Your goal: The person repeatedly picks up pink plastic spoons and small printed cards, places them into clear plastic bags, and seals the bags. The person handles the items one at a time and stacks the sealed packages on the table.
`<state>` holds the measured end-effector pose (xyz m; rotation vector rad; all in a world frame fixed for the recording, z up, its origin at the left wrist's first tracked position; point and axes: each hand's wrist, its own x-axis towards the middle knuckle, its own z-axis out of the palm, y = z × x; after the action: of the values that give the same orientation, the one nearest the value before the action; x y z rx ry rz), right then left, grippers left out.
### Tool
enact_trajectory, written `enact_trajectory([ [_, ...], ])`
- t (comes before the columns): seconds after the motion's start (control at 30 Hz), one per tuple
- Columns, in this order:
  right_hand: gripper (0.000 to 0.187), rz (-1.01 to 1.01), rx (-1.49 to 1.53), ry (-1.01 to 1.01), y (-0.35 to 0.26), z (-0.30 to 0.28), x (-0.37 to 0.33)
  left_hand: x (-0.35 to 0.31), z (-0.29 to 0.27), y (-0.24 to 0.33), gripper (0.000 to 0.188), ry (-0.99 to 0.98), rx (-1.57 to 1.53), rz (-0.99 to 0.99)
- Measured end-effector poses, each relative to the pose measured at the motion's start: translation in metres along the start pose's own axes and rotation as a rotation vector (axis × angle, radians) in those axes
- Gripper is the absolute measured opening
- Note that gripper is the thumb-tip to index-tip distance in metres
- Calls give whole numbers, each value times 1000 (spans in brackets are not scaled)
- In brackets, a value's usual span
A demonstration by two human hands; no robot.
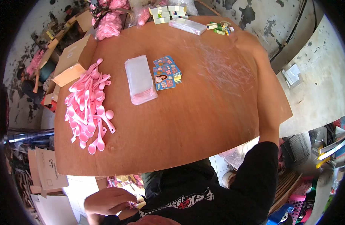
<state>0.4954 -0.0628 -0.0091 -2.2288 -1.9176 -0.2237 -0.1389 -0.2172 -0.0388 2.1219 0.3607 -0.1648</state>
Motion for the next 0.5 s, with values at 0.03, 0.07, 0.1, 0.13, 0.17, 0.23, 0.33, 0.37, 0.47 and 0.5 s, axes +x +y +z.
enact_trajectory([
  [0.03, 34, -10, 5, -1, -11, -9, -3, 2, -13, 14, 31, -2, 62, 28],
  [0.07, 34, 70, -81, 63, -31, -22, -8, 4, -25, 26, 32, -2, 125, 54],
  [0.1, 33, 148, -164, 127, -45, -31, -10, 8, -35, 38, 32, 45, 253, 160],
  [0.13, 33, 181, -196, 113, -37, -35, -17, 21, -49, 27, 31, 82, 275, 241],
  [0.17, 31, -22, 151, 100, -33, -41, -17, 26, -59, 30, 28, 106, 301, 263],
  [0.23, 29, -254, 508, 85, -49, -52, -13, 35, -80, 36, 26, 192, 421, 295],
  [0.33, 22, -325, 896, -132, -117, -48, -25, 71, -120, 34, 24, 353, 621, 302],
  [0.37, 22, -329, 834, -91, -140, -36, -21, 87, -129, 36, 23, 456, 560, 246],
  [0.47, 20, -539, 968, -329, -211, 16, -18, 133, -164, 13, 18, 723, 591, 203],
  [0.5, 24, -637, 637, -205, -240, 19, -20, 146, -176, 1, 18, 750, 589, 132],
])
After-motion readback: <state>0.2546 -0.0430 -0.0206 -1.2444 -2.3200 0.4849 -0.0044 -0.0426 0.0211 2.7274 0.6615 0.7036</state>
